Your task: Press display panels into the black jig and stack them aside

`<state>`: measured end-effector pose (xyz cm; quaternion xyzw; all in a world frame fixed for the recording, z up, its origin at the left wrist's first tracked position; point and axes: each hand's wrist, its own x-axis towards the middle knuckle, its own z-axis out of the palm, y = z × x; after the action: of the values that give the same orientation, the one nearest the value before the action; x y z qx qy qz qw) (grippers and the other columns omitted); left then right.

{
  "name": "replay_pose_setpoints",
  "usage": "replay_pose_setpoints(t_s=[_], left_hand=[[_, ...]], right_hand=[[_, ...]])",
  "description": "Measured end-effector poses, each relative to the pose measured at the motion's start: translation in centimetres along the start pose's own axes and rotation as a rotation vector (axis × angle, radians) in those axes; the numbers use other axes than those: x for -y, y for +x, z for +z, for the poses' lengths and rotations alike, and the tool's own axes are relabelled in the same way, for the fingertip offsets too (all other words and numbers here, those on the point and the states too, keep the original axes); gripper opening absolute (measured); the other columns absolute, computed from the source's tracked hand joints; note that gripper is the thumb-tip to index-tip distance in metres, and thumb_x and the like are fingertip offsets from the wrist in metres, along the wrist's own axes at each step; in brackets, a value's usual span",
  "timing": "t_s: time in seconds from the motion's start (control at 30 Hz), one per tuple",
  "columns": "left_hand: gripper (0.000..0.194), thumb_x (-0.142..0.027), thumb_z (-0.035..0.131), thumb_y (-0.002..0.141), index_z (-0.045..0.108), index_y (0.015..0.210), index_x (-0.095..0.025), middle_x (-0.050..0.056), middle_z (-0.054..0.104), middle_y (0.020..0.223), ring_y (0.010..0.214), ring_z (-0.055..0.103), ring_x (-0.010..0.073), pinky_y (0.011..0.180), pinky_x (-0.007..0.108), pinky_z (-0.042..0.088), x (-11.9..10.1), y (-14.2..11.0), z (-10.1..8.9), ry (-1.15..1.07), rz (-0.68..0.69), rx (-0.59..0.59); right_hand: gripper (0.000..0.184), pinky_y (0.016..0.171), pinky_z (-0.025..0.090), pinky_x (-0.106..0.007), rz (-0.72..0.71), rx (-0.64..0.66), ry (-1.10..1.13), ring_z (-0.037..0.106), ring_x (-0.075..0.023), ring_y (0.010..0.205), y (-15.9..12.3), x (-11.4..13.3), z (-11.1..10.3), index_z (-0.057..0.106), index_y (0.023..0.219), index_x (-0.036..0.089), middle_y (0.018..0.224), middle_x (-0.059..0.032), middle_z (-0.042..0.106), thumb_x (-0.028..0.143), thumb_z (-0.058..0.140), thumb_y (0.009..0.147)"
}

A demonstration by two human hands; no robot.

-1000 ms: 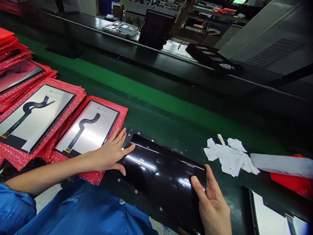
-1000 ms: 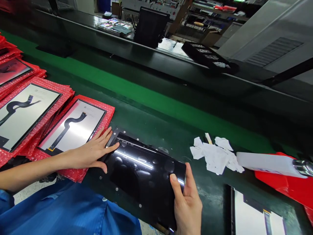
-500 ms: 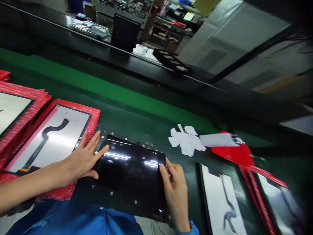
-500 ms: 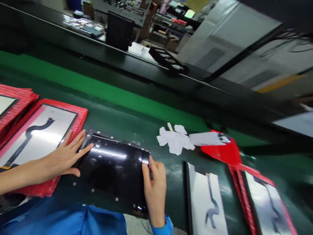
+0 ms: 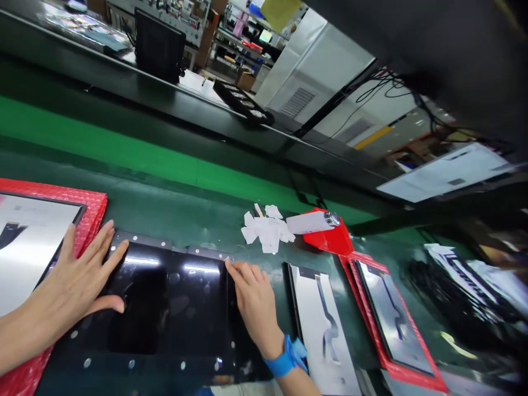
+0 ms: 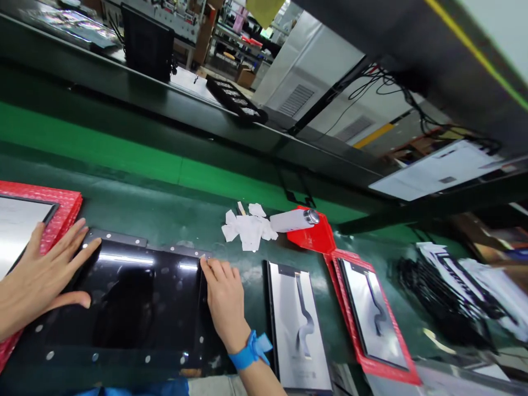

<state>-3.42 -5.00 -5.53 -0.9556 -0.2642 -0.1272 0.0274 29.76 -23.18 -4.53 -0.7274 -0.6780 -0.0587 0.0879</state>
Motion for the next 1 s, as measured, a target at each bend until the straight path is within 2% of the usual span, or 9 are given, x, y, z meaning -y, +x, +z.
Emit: replay_pose_setpoints(t_s=[0.17, 0.37, 0.5, 0.63, 0.73, 0.83, 0.87, 0.93, 1.0], left_hand=[[0.103, -0.086, 0.032, 0.080, 0.011, 0.158, -0.024, 0.026, 0.014, 0.160, 0.146, 0.026, 0.0414, 0.114, 0.072, 0.003, -0.2, 0.3, 0.7, -0.092, -0.025, -0.013], [0.108, -0.091, 0.030, 0.073, 0.009, 0.158, -0.028, 0.024, 0.013, 0.160, 0.144, 0.030, 0.0433, 0.114, 0.072, 0.006, 0.0, 0.1, 2.4, -0.163, -0.057, -0.064], [0.101, -0.087, 0.025, 0.079, 0.009, 0.158, -0.026, 0.023, 0.011, 0.160, 0.146, 0.023, 0.0427, 0.114, 0.072, 0.007, -0.4, 0.5, 2.0, -0.180, -0.070, -0.075], [0.090, -0.079, 0.022, 0.087, 0.013, 0.158, -0.024, 0.022, 0.015, 0.161, 0.148, 0.019, 0.0411, 0.115, 0.070, 0.009, -0.8, 0.6, 0.9, -0.171, -0.060, -0.090], [0.078, -0.068, 0.029, 0.094, 0.018, 0.158, -0.024, 0.018, 0.016, 0.162, 0.149, 0.016, 0.0402, 0.116, 0.068, 0.011, -0.5, -0.3, 0.6, -0.143, -0.057, -0.071], [0.076, -0.060, 0.043, 0.093, 0.021, 0.157, -0.027, 0.014, 0.018, 0.163, 0.149, 0.018, 0.0402, 0.115, 0.065, 0.021, 0.2, -2.1, 0.7, -0.153, 0.004, -0.007], [0.078, -0.059, 0.046, 0.091, 0.020, 0.157, -0.028, 0.013, 0.018, 0.163, 0.149, 0.020, 0.0402, 0.114, 0.064, 0.025, 0.5, -2.8, 0.8, -0.177, 0.041, 0.021], [0.082, -0.058, 0.051, 0.087, 0.020, 0.157, -0.028, 0.012, 0.020, 0.163, 0.148, 0.024, 0.0401, 0.113, 0.062, 0.029, 1.2, -4.2, 0.9, -0.247, 0.076, 0.071], [0.084, -0.055, 0.053, 0.084, 0.020, 0.157, -0.029, 0.010, 0.019, 0.163, 0.147, 0.025, 0.0404, 0.113, 0.063, 0.028, 1.6, -5.1, 0.9, -0.317, 0.063, 0.108]], right_hand=[[0.047, 0.075, 0.039, -0.039, -0.127, 0.023, -0.032, 0.052, -0.0246, 0.097, 0.0, 0.2, -0.1, 0.051, 0.135, 0.007, 0.112, -0.0118, 0.064, -0.003, 0.034, 0.092], [0.049, 0.073, 0.042, -0.039, 0.009, -0.053, 0.040, 0.051, -0.0236, 0.088, -0.4, 1.1, 1.8, 0.046, 0.141, 0.010, 0.100, -0.0093, 0.063, -0.001, 0.033, 0.095], [0.047, 0.075, 0.045, -0.038, 0.047, -0.068, 0.159, 0.051, -0.0236, 0.090, -0.3, 1.7, 2.2, 0.046, 0.142, 0.012, 0.099, -0.0096, 0.062, 0.003, 0.033, 0.098], [0.045, 0.078, 0.047, -0.038, 0.103, -0.042, 0.331, 0.050, -0.0230, 0.093, -1.2, 3.1, 1.0, 0.052, 0.140, 0.019, 0.097, -0.0080, 0.059, 0.008, 0.034, 0.100], [0.048, 0.080, 0.048, -0.037, 0.148, 0.008, 0.523, 0.052, -0.0207, 0.092, -3.2, 3.6, -0.3, 0.057, 0.136, 0.030, 0.094, -0.0052, 0.054, 0.010, 0.032, 0.101], [0.047, 0.079, 0.051, -0.033, 0.316, 0.095, 0.709, 0.055, -0.0177, 0.089, -5.6, 3.4, -1.6, 0.049, 0.143, 0.034, 0.101, -0.0042, 0.051, 0.018, 0.039, 0.100], [0.053, 0.075, 0.052, -0.031, 0.387, 0.146, 0.753, 0.056, -0.0168, 0.085, -6.3, 3.3, -1.9, 0.041, 0.149, 0.034, 0.102, -0.0036, 0.050, 0.021, 0.047, 0.098], [0.080, 0.066, 0.052, -0.028, 0.496, 0.269, 0.798, 0.056, -0.0152, 0.074, -7.3, 3.0, -2.4, 0.021, 0.156, 0.034, 0.097, -0.0007, 0.051, 0.024, 0.063, 0.089], [0.099, 0.064, 0.051, -0.027, 0.534, 0.377, 0.796, 0.055, -0.0148, 0.069, -7.4, 2.7, -2.7, 0.010, 0.158, 0.034, 0.090, 0.0028, 0.051, 0.022, 0.071, 0.082]])
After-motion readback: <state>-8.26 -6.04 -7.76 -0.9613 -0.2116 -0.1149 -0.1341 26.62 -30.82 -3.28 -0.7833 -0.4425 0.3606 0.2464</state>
